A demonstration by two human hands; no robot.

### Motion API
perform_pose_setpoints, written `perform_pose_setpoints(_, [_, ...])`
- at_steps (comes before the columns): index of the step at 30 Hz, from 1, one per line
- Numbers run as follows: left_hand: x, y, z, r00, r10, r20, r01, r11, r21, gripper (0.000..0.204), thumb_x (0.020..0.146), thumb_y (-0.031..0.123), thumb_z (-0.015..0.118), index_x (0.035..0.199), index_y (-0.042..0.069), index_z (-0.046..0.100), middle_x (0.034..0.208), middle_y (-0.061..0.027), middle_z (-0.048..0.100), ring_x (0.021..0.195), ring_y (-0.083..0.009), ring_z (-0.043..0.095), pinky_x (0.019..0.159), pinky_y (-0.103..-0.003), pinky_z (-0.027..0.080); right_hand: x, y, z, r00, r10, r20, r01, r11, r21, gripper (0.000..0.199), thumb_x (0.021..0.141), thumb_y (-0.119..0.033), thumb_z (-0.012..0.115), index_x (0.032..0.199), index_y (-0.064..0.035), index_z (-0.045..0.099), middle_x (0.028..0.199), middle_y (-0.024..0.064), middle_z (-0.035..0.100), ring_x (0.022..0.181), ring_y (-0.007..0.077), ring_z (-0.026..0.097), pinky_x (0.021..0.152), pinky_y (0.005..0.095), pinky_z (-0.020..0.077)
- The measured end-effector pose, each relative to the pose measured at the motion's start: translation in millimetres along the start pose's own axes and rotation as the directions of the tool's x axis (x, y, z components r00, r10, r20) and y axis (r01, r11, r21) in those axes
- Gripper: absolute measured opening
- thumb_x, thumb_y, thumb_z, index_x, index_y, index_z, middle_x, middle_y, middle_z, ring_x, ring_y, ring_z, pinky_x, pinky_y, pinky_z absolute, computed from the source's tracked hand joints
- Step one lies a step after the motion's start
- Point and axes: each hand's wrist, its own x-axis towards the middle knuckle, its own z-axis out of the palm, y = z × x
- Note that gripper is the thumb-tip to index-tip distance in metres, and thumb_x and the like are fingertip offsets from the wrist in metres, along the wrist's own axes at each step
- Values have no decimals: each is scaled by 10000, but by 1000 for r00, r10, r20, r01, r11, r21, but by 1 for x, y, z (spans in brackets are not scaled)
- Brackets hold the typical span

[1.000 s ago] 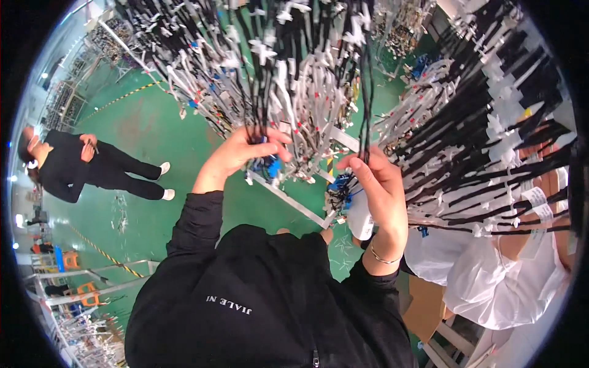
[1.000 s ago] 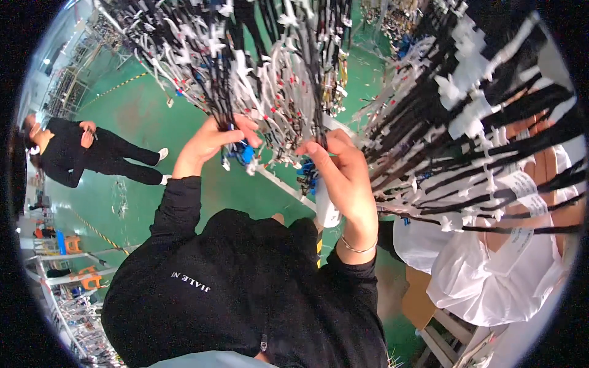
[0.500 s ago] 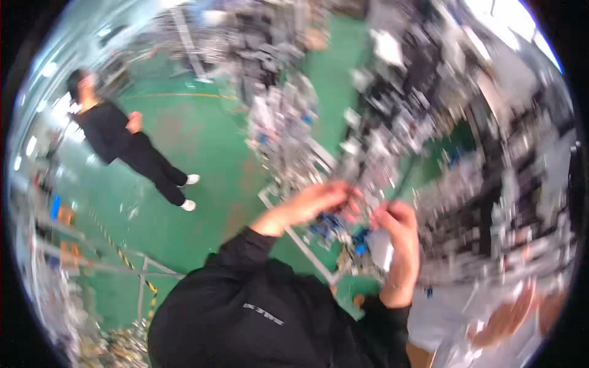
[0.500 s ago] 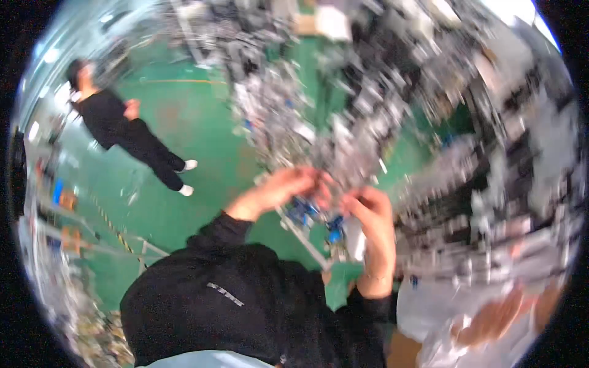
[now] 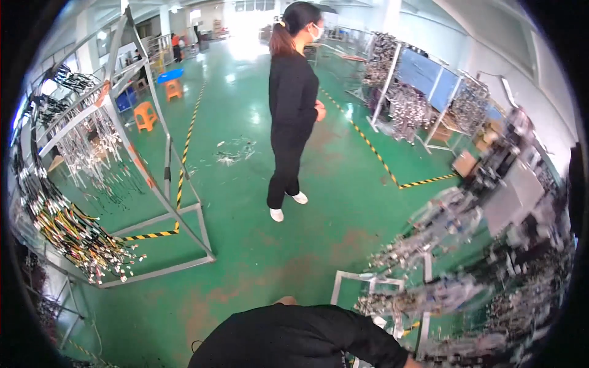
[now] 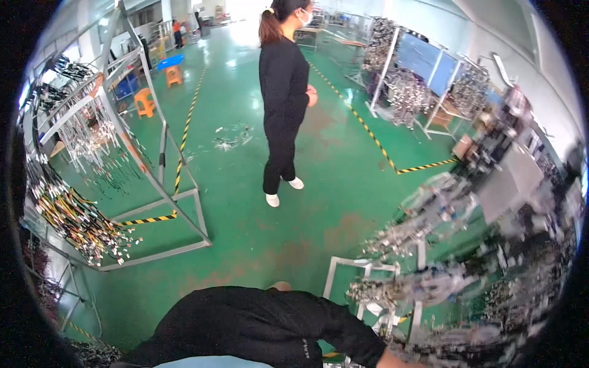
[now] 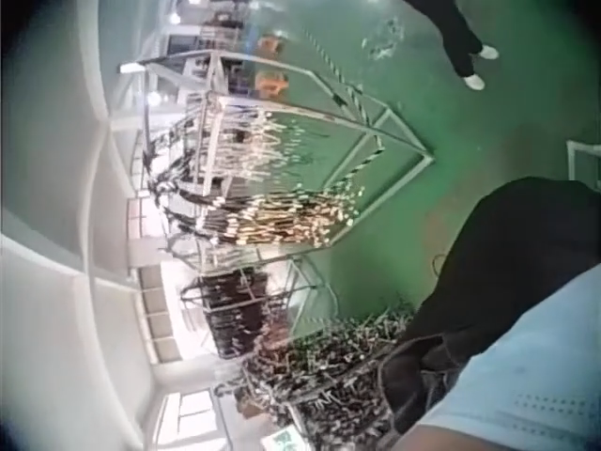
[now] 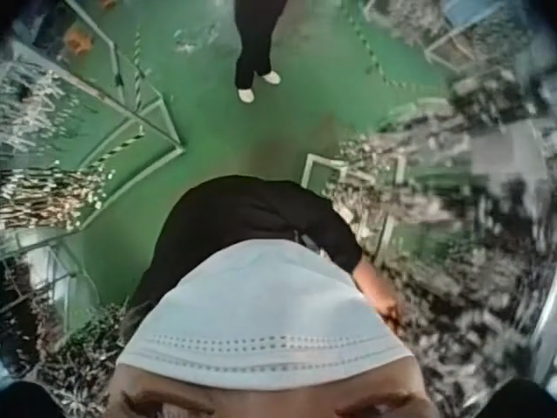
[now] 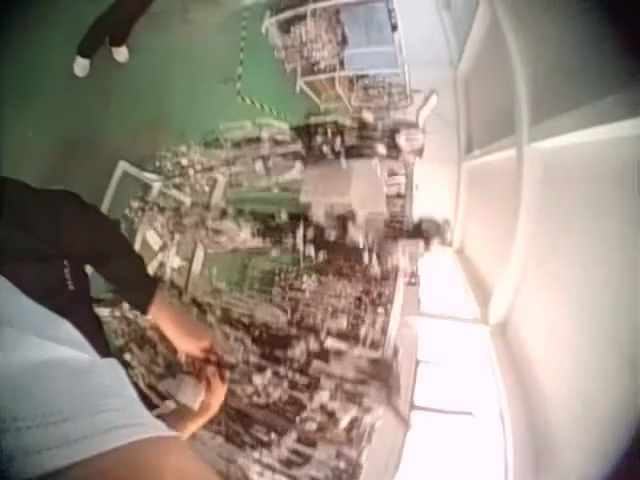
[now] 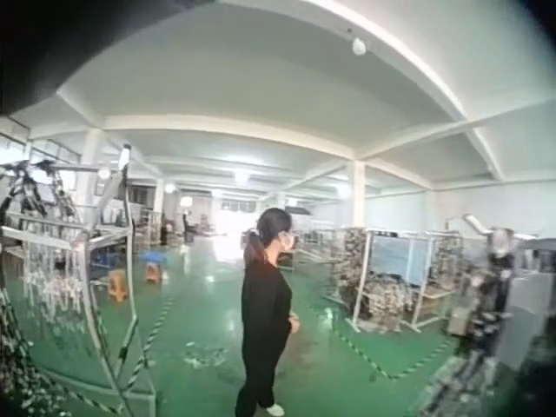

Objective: Attaching QR code labels to the ends of electrical wire harnesses on a factory rack.

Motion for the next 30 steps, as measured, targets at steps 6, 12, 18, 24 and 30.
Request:
perform_pose_setpoints(6, [-55, 15, 49, 824, -514, 236, 304, 50, -951, 193, 875, 112, 498, 923, -58, 575, 866, -215, 621, 836, -353, 618, 746, -432, 484, -11, -6, 6, 991, 122, -59, -126, 990, -68, 241, 813, -190, 572, 974, -15, 609, 738, 59, 604, 596, 160, 544, 603, 269, 441])
perform_pose_setpoints(12, [-36, -40, 29, 751, -409, 518, -403, -906, -130, 195, 854, 116, 511, 864, -72, 563, 889, -268, 619, 869, -389, 626, 747, -446, 485, 16, -24, 27, 903, 204, -379, -243, 969, -56, 228, 845, -261, 609, 909, -42, 612, 827, 68, 633, 714, 193, 599, 681, 300, 474])
perform_pose_setpoints(18, [-78, -39, 63, 900, -210, 382, -260, -962, 82, 552, 816, 20, 569, 1336, -14, 386, 893, -202, 571, 819, -388, 559, 691, -476, 444, 11, -2, 59, 733, 274, -623, -346, 938, 6, 244, 863, -298, 626, 881, -56, 614, 874, 73, 648, 777, 211, 627, 721, 317, 491])
perform_pose_setpoints(24, [-221, -44, 138, 683, -624, 380, -597, -776, -203, 430, 875, 159, 591, 1259, -25, 528, 997, -132, 603, 844, -287, 622, 708, -398, 516, 16, 33, 84, 692, 198, -695, -381, 917, -118, 251, 865, -305, 623, 892, -56, 616, 881, 76, 650, 785, 216, 628, 727, 323, 492])
perform_pose_setpoints(30, [-383, 71, 368, 40, -442, 896, -297, -862, -411, 249, 871, -16, 553, 1113, -32, 606, 862, -86, 668, 746, -186, 652, 655, -312, 532, 55, 43, 128, 650, 165, -742, -479, 847, -231, 260, 867, -313, 620, 903, -55, 619, 889, 78, 652, 793, 221, 628, 733, 330, 492])
